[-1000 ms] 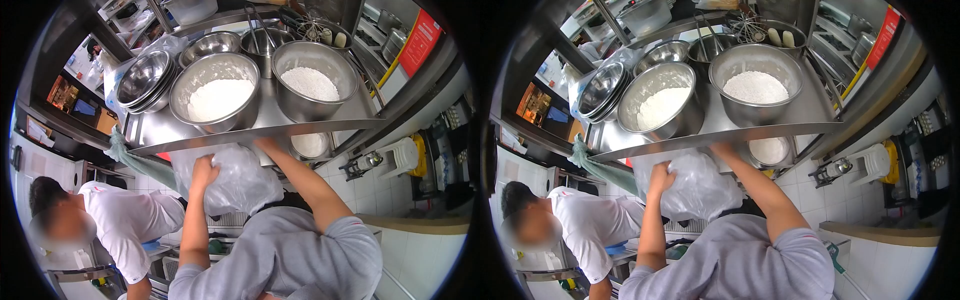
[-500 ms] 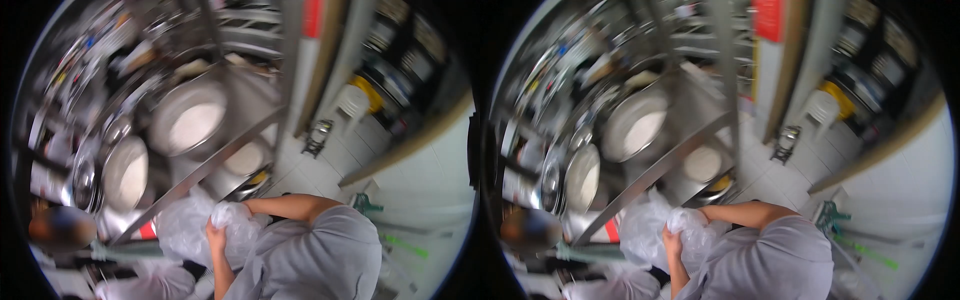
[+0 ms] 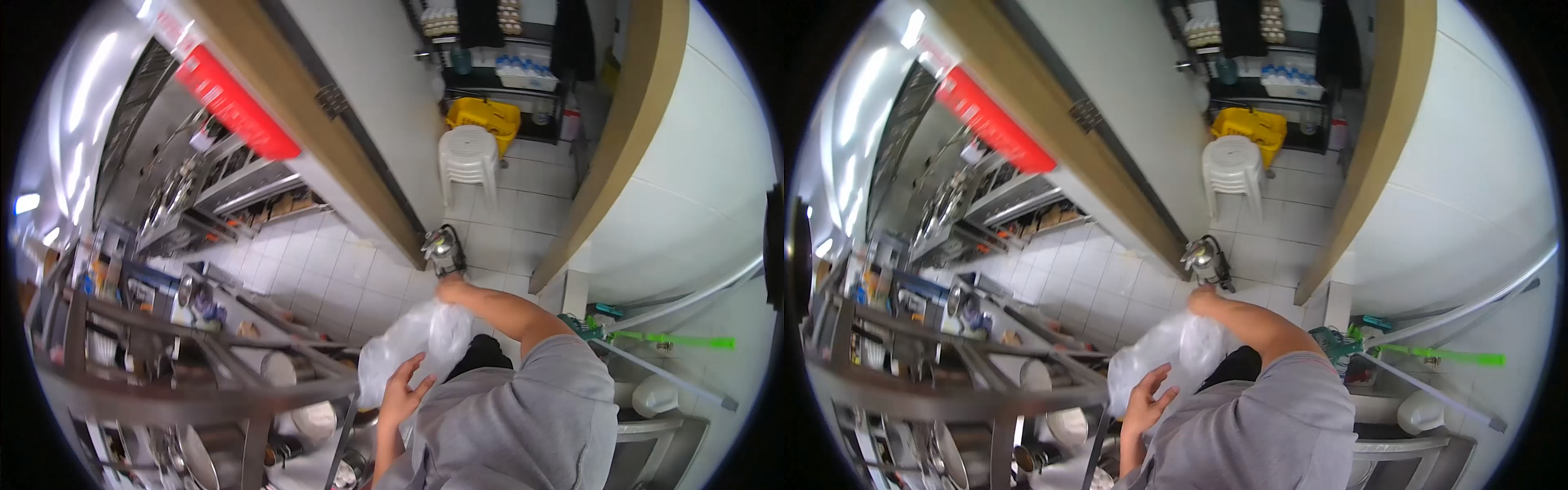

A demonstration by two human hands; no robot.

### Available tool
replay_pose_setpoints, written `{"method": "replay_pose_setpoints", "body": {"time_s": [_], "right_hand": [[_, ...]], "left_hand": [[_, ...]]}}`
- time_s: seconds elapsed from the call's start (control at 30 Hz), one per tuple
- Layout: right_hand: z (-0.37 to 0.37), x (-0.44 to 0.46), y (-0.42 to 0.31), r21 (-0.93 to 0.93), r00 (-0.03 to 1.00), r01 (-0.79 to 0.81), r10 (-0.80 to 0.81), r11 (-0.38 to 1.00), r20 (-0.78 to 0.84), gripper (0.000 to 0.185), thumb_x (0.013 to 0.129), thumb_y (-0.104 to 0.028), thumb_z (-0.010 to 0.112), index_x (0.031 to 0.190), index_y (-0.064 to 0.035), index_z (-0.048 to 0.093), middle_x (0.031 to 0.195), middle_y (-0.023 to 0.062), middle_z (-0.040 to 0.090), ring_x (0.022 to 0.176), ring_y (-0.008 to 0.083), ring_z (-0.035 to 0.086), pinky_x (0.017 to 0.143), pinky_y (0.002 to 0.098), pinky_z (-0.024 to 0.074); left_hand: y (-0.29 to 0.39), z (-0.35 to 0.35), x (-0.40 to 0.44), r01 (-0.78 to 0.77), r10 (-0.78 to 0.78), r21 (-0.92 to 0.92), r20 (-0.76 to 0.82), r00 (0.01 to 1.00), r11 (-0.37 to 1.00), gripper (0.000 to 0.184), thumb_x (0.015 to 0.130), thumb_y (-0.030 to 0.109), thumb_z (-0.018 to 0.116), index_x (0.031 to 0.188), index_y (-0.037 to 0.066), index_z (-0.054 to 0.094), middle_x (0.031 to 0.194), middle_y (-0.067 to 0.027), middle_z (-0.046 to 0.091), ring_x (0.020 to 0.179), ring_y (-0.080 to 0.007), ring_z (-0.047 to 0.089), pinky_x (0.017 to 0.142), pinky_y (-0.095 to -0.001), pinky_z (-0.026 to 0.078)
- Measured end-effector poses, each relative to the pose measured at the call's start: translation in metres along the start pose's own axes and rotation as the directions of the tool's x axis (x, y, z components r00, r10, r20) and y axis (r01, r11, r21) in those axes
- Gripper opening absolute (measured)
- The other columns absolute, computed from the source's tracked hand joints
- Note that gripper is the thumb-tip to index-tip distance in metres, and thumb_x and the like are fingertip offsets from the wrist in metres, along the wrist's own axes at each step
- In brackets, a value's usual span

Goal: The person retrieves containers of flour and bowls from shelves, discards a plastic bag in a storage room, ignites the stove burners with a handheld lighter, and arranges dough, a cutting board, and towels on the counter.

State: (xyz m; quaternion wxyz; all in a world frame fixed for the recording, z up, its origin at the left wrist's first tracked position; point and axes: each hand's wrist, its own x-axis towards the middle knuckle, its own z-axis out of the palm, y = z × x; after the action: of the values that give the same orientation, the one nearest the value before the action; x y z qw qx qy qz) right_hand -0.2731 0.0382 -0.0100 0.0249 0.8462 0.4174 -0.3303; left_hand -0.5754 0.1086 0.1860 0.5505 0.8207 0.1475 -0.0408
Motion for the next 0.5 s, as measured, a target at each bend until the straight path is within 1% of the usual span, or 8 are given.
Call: {"method": "replay_pose_setpoints", "body": {"time_s": [0.03,0.07,0.17,0.23,0.3,0.37,0.47,0.5], "right_hand": [[-0.030,-0.027,0.028,0.107,0.963,-0.223,0.236,0.969,-0.128,0.039,0.078,-0.013,0.071,0.117,-0.0122,0.071,0.112,0.0114,0.072,0.108,0.0317,0.065,0.094,0.0474,0.0485],[-0.046,-0.040,0.056,0.125,0.887,-0.231,0.262,0.965,-0.380,0.038,0.077,-0.011,0.071,0.115,-0.0147,0.072,0.109,0.0094,0.072,0.110,0.0305,0.063,0.099,0.0501,0.0432],[-0.095,-0.097,0.112,0.058,0.333,-0.137,0.101,0.989,-0.938,0.035,0.075,-0.005,0.069,0.108,-0.0167,0.073,0.099,0.0043,0.071,0.113,0.0272,0.059,0.110,0.0575,0.0275],[-0.133,-0.148,0.121,0.014,0.252,-0.025,0.020,1.000,-0.968,0.032,0.075,-0.005,0.068,0.105,-0.0149,0.073,0.097,0.0035,0.070,0.114,0.0265,0.058,0.109,0.0578,0.0272],[-0.155,-0.170,0.128,-0.037,0.159,0.090,-0.052,0.995,-0.986,0.029,0.075,-0.005,0.066,0.102,-0.0130,0.072,0.095,0.0028,0.068,0.116,0.0257,0.056,0.109,0.0581,0.0268],[-0.160,-0.177,0.125,-0.087,-0.088,0.373,-0.058,0.924,-0.994,0.034,0.075,-0.011,0.072,0.108,-0.0136,0.070,0.105,0.0045,0.067,0.119,0.0256,0.055,0.109,0.0582,0.0283],[-0.168,-0.180,0.115,0.039,-0.090,0.596,0.115,0.802,-0.989,0.043,0.074,-0.002,0.068,0.116,-0.0101,0.067,0.102,0.0056,0.067,0.121,0.0281,0.055,0.110,0.0511,0.0312],[-0.160,-0.164,0.111,0.041,-0.090,0.578,0.113,0.815,-0.989,0.043,0.074,-0.002,0.068,0.116,-0.0101,0.067,0.102,0.0056,0.067,0.121,0.0281,0.055,0.110,0.0511,0.0312]], "left_hand": [[0.021,0.008,0.029,-0.085,0.084,0.001,0.084,0.993,0.996,0.060,0.085,0.020,0.078,0.136,0.002,0.053,0.132,-0.0183,0.060,0.120,-0.0298,0.059,0.098,-0.0369,0.047],[0.030,0.014,0.059,-0.254,0.250,0.089,0.051,0.967,0.963,0.068,0.079,0.018,0.082,0.138,0.003,0.051,0.135,-0.0197,0.057,0.123,-0.0331,0.057,0.101,-0.0397,0.045],[0.095,0.019,0.132,-0.335,0.426,0.403,-0.161,0.890,0.852,0.084,0.071,0.011,0.085,0.144,0.003,0.044,0.144,-0.0216,0.048,0.134,-0.0371,0.047,0.113,-0.0450,0.036],[0.117,0.016,0.175,-0.192,0.468,0.656,-0.274,0.840,0.730,0.105,0.064,0.014,0.089,0.151,0.006,0.031,0.148,-0.0267,0.039,0.133,-0.0402,0.045,0.113,-0.0447,0.035],[0.115,0.007,0.228,-0.240,0.481,0.642,-0.229,0.846,0.728,0.109,0.064,0.018,0.089,0.153,0.008,0.027,0.152,-0.0303,0.027,0.137,-0.0459,0.034,0.115,-0.0501,0.028],[0.092,0.013,0.279,-0.287,0.492,0.628,-0.178,0.852,0.723,0.114,0.064,0.021,0.090,0.154,0.009,0.023,0.156,-0.0338,0.016,0.141,-0.0517,0.023,0.117,-0.0554,0.021],[0.064,0.043,0.356,-0.564,0.578,0.207,-0.013,0.816,0.800,0.107,0.071,0.023,0.087,0.155,0.008,0.023,0.154,-0.0280,0.026,0.137,-0.0428,0.036,0.116,-0.0499,0.028],[0.059,0.059,0.374,-0.503,0.504,0.045,-0.006,0.864,0.863,0.097,0.074,0.021,0.083,0.152,0.007,0.026,0.151,-0.0252,0.031,0.135,-0.0393,0.038,0.113,-0.0474,0.031]]}}
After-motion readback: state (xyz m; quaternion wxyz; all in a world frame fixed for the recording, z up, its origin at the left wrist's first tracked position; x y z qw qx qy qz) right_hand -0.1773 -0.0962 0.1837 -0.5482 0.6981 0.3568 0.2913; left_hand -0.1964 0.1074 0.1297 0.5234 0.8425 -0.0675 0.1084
